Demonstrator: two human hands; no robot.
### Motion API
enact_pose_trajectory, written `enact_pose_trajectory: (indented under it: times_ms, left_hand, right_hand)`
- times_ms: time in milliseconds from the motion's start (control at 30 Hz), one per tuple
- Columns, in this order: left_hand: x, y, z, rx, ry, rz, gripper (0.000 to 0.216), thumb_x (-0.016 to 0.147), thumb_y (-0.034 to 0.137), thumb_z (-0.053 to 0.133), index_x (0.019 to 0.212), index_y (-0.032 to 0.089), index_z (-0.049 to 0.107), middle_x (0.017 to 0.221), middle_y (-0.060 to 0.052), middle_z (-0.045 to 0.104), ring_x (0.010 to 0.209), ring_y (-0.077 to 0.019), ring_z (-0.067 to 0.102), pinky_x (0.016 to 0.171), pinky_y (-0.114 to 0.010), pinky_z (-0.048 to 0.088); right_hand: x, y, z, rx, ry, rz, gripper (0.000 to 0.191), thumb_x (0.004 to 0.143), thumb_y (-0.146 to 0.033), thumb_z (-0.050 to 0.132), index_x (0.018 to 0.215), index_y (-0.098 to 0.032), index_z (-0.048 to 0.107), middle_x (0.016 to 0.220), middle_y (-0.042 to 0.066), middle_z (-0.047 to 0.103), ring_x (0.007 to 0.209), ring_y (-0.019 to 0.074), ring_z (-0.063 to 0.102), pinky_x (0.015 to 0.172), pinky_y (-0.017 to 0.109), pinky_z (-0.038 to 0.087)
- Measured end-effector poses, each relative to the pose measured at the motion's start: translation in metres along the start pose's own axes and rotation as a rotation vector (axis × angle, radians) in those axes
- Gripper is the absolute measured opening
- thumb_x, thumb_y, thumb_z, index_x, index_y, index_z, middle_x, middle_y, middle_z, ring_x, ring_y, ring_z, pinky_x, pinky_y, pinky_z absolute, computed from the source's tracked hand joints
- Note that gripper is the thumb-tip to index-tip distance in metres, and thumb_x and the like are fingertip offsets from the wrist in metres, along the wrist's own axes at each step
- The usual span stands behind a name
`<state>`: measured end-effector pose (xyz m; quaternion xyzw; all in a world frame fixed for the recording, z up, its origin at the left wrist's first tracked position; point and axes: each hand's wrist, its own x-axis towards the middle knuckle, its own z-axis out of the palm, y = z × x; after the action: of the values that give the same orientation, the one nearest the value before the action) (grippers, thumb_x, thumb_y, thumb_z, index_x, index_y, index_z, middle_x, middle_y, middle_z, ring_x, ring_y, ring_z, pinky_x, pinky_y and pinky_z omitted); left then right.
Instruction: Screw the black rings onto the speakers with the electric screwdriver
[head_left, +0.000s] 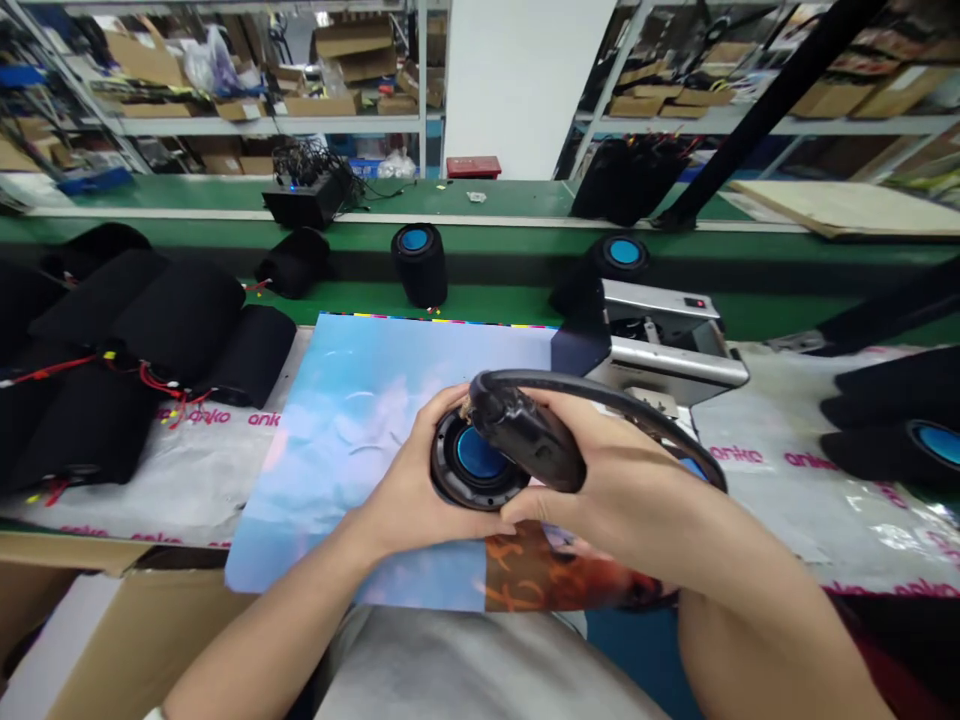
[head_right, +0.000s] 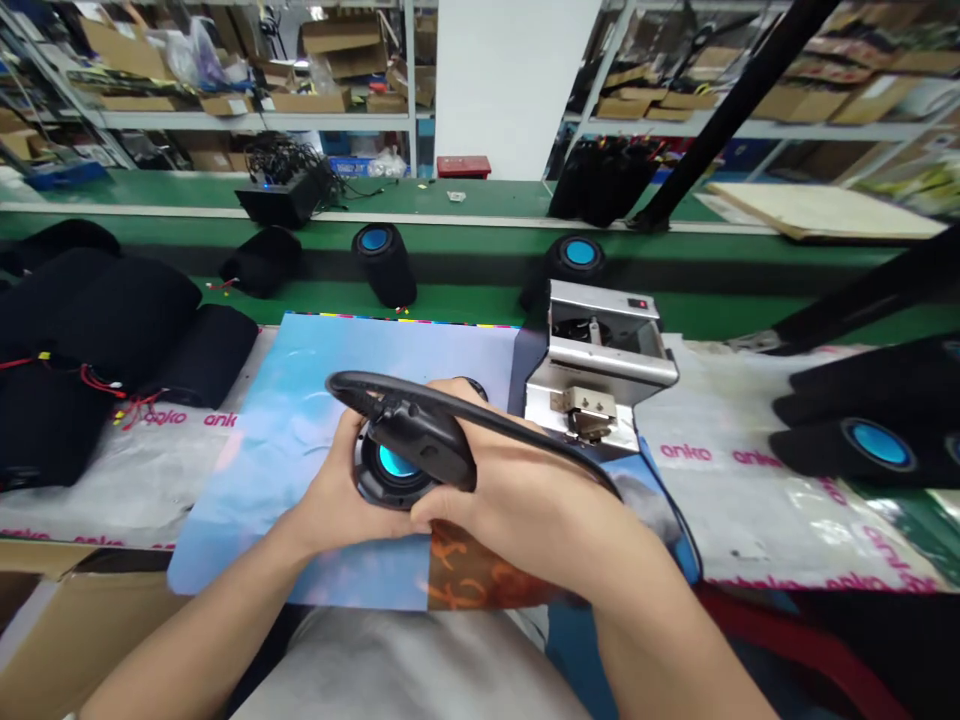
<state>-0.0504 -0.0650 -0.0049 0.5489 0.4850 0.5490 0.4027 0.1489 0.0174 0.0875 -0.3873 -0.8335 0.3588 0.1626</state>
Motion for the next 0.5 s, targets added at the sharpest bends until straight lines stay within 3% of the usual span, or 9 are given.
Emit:
enact_pose_trajectory:
  times_ms: [100,167,333,400,500]
  left_hand:
    - [-0.001,-0.005,0.0,-0.007,0.027,0.044,0.135,0.049,0.07,0.104,0.159,0.032,0.037,0.164,-0.016,0.052,0.151,-0.0433,0.055,0.13,-0.06,0.043]
    - [-0.001,-0.006,0.001,-0.014,0.064,0.092,0.136,0.041,0.077,0.101,0.156,0.031,0.043,0.164,-0.016,0.053,0.151,-0.0452,0.055,0.13,-0.06,0.043]
    - [0.001,0.005,0.002,0.056,0.09,0.085,0.103,0.059,0.07,0.1,0.141,0.027,0.055,0.142,-0.014,0.07,0.133,-0.0403,0.07,0.118,-0.054,0.055]
    - [0.001,0.009,0.001,0.102,0.098,0.102,0.097,0.065,0.065,0.099,0.141,0.025,0.054,0.141,-0.015,0.07,0.13,-0.0384,0.072,0.113,-0.052,0.058]
    - [0.001,0.011,-0.001,0.149,0.103,0.118,0.092,0.07,0.064,0.096,0.141,0.024,0.054,0.141,-0.015,0.071,0.129,-0.0368,0.073,0.11,-0.05,0.059]
  right_hand:
    - [-0.007,-0.004,0.01,0.13,0.022,0.079,0.057,0.076,-0.024,0.086,0.129,-0.04,0.071,0.125,-0.006,0.071,0.103,0.017,0.072,0.082,0.022,0.061]
    - [-0.011,-0.006,0.016,0.208,0.042,0.128,0.055,0.077,-0.024,0.083,0.129,-0.038,0.071,0.117,-0.004,0.072,0.095,0.0164,0.072,0.077,0.023,0.06]
    - [-0.019,0.005,0.008,0.436,0.041,0.258,0.061,0.071,-0.036,0.091,0.128,-0.029,0.07,0.087,-0.002,0.071,0.059,0.0159,0.062,0.058,0.03,0.055]
    - [-0.026,0.016,-0.008,0.643,0.262,0.266,0.054,0.075,-0.04,0.09,0.122,-0.027,0.068,0.089,-0.001,0.07,0.049,0.0131,0.056,0.049,0.029,0.05]
    - [-0.035,0.035,-0.038,0.77,0.843,0.019,0.039,0.09,-0.058,0.082,0.112,-0.03,0.067,0.093,-0.003,0.065,0.049,0.0088,0.053,0.048,0.026,0.049]
